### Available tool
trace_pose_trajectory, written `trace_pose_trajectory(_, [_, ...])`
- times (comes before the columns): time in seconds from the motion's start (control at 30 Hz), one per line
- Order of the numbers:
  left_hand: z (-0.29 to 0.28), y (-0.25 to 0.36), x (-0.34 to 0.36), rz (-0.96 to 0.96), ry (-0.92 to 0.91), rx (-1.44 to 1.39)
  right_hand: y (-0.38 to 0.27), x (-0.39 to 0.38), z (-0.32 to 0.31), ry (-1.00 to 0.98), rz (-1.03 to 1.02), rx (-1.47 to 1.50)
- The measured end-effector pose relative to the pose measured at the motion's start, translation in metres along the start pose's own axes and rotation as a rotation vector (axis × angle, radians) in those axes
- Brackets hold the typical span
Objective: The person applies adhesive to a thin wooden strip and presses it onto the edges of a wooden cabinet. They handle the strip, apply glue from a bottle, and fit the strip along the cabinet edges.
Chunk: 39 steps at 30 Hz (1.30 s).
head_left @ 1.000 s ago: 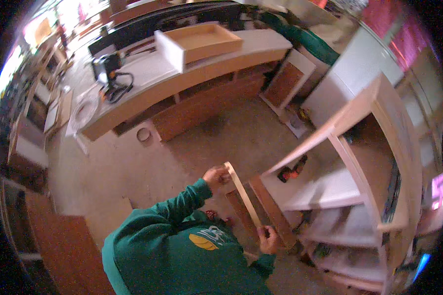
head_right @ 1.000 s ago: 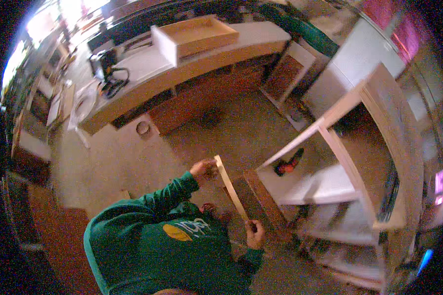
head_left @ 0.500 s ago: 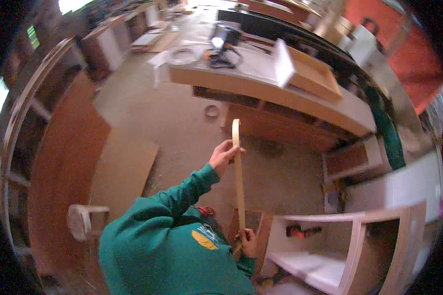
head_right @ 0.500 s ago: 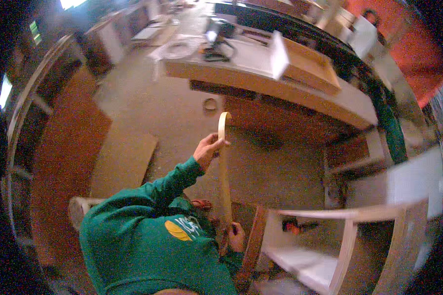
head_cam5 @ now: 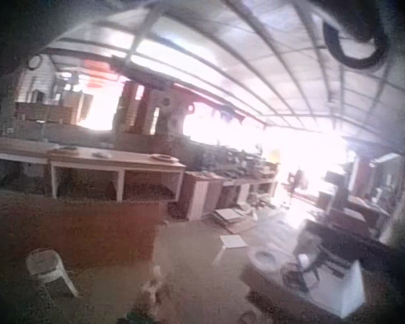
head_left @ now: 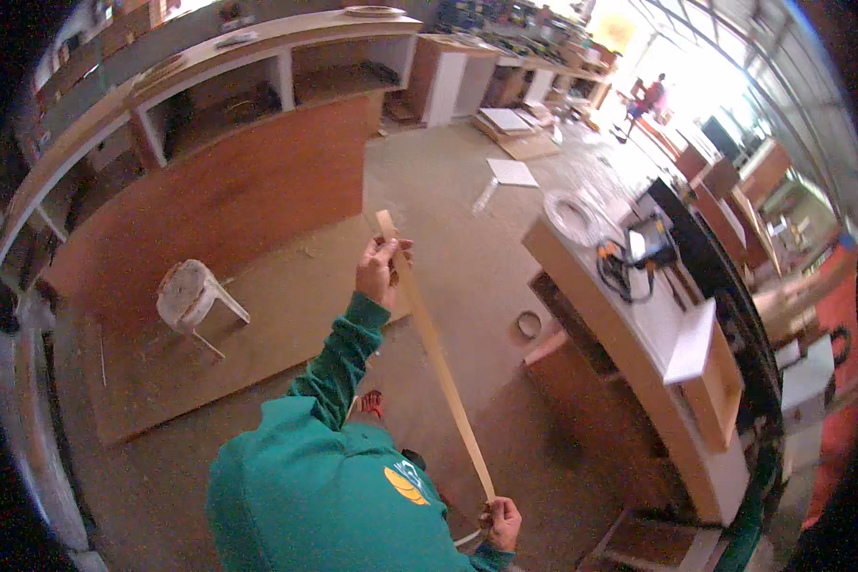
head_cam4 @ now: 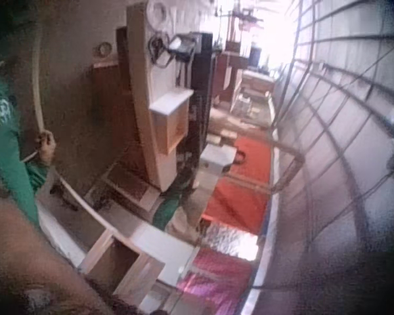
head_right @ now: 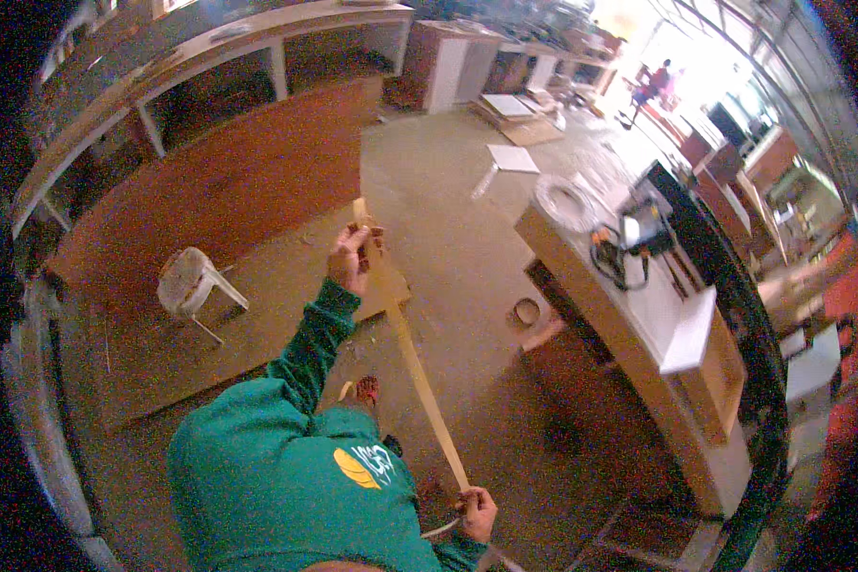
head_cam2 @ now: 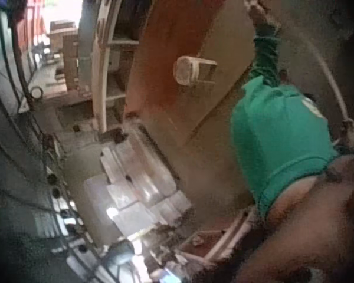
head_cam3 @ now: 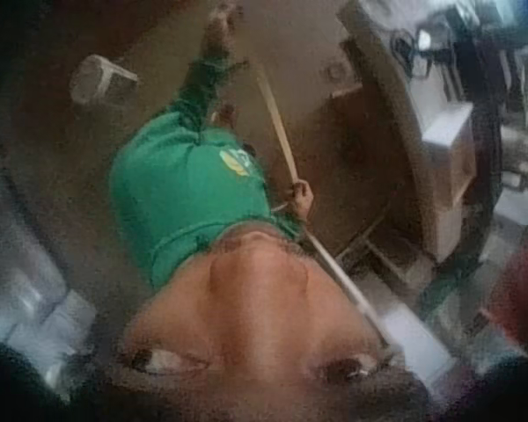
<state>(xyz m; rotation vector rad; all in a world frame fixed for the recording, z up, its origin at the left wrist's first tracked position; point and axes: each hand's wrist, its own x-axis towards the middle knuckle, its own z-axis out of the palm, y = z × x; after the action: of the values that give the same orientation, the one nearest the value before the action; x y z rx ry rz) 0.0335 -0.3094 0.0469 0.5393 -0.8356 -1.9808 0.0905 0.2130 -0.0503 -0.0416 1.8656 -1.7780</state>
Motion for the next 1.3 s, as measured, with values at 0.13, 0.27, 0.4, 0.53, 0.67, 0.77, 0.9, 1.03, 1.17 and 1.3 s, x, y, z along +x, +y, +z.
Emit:
trace_pose_trajectory(0.13, [-0.050,0.060,0.059,0.172,0.149,-0.042,-0.082,0.070,0.044,0.003,-0.120,-0.217])
trace_pose_trajectory(0.27, [-0.100,0.115,0.099,0.312,0.285,-0.142,-0.122,0.162,0.092,-0.184,-0.322,-0.312])
trace_pose_trajectory(0.4, [-0.157,0.163,0.114,0.416,0.413,-0.169,-0.172,0.220,0.177,-0.364,-0.256,-0.327])
trace_pose_trajectory(0.53, [-0.205,0.170,0.112,0.403,0.540,-0.128,-0.190,0.270,0.230,-0.508,-0.271,-0.349])
trace_pose_trajectory(0.67, [-0.286,0.134,0.110,0.285,0.561,-0.200,-0.218,0.318,0.287,-0.642,-0.248,-0.364])
trace_pose_trajectory(0.77, [-0.305,0.118,0.108,0.272,0.483,-0.370,-0.236,0.355,0.328,-0.708,-0.251,-0.371])
trace_pose_trajectory(0.9, [-0.254,0.095,0.135,0.033,0.627,-0.261,-0.267,0.397,0.378,-0.806,-0.266,-0.357])
trace_pose_trajectory(1.03, [-0.210,0.056,0.188,-0.115,0.517,-0.257,-0.280,0.458,0.416,-0.895,-0.272,-0.370])
trace_pose_trajectory(1.17, [-0.179,0.029,0.242,-0.185,0.548,-0.364,-0.305,0.515,0.457,-0.943,-0.335,-0.457])
trace_pose_trajectory(1.3, [-0.147,0.025,0.290,-0.214,0.490,-0.464,-0.333,0.562,0.480,-0.958,-0.330,-0.474])
